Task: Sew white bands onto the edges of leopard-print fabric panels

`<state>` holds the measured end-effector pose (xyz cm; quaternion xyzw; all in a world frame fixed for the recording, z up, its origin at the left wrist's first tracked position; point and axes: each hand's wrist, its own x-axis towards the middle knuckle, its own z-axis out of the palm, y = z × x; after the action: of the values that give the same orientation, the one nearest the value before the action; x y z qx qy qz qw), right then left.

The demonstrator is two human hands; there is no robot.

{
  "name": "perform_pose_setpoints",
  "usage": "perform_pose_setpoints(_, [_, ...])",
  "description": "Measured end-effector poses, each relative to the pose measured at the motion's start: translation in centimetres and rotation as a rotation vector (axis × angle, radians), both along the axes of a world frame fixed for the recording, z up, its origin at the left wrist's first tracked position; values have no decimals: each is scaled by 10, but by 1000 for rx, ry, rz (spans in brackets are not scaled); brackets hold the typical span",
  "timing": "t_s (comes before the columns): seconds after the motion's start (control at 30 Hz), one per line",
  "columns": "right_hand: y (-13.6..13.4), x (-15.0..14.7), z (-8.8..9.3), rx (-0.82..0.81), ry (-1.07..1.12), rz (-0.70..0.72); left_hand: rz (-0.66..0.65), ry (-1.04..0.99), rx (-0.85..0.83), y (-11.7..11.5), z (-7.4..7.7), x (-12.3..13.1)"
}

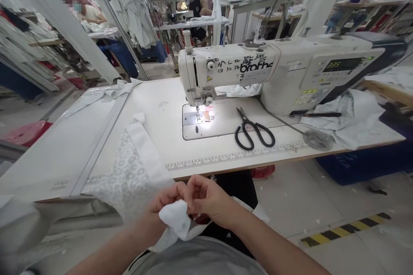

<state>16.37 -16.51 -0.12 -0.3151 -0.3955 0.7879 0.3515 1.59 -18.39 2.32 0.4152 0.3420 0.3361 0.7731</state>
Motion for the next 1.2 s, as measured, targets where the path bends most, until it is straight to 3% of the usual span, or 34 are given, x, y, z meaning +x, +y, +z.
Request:
perform_pose_setpoints(0.1, [-9,-7,-11,32,-9,-151,138,268,298,6,1,-5])
perform_pose_setpoints(0.17, [-16,-11,-9,119,-50,-167,271,478,484,14,4,-10])
perform_pose_setpoints(0.23, [-21,-14,0,201,-138,-184,379,584,524,22,6,-13])
perform_pose_setpoints(0.33, [-21,-15,12,340,-322,-347,366,449,373,25,8,-17])
perform_pose_setpoints(0.43, [-12,-14,5,643,-592,-471,138,96,68,12,7,-18])
perform_pose_setpoints(0.53, [-8,-14,-18,842,-718,-420,-35,-132,-160,-8,0,-19])
perform_pose_setpoints(0.63, [-12,-9,-27,845,-709,-349,-38,-167,-265,-18,-10,-23])
perform_pose_setpoints(0.73, [-18,5,-10,897,-642,-326,27,-193,-313,-16,-17,-29])
perform_pose_setpoints(0.83, [-19,15,13,1115,-501,-176,24,-240,-329,-11,-22,-29])
perform_pose_setpoints(0.93, [-19,13,25,1266,-415,-92,-15,-248,-274,-12,-29,-25])
perform_pose_setpoints(1.0, [-19,10,34,1240,-398,-95,-152,-113,-152,-13,-34,-29])
perform_pose_setpoints(1.1, [-21,15,58,1115,-509,-252,-453,378,147,-9,-28,-57])
perform_pose_setpoints(1.13, [-20,19,65,1083,-556,-362,-498,571,241,-7,-21,-73])
perform_pose_setpoints(1.2, [-20,27,71,1062,-616,-547,-430,963,384,-11,-4,-113])
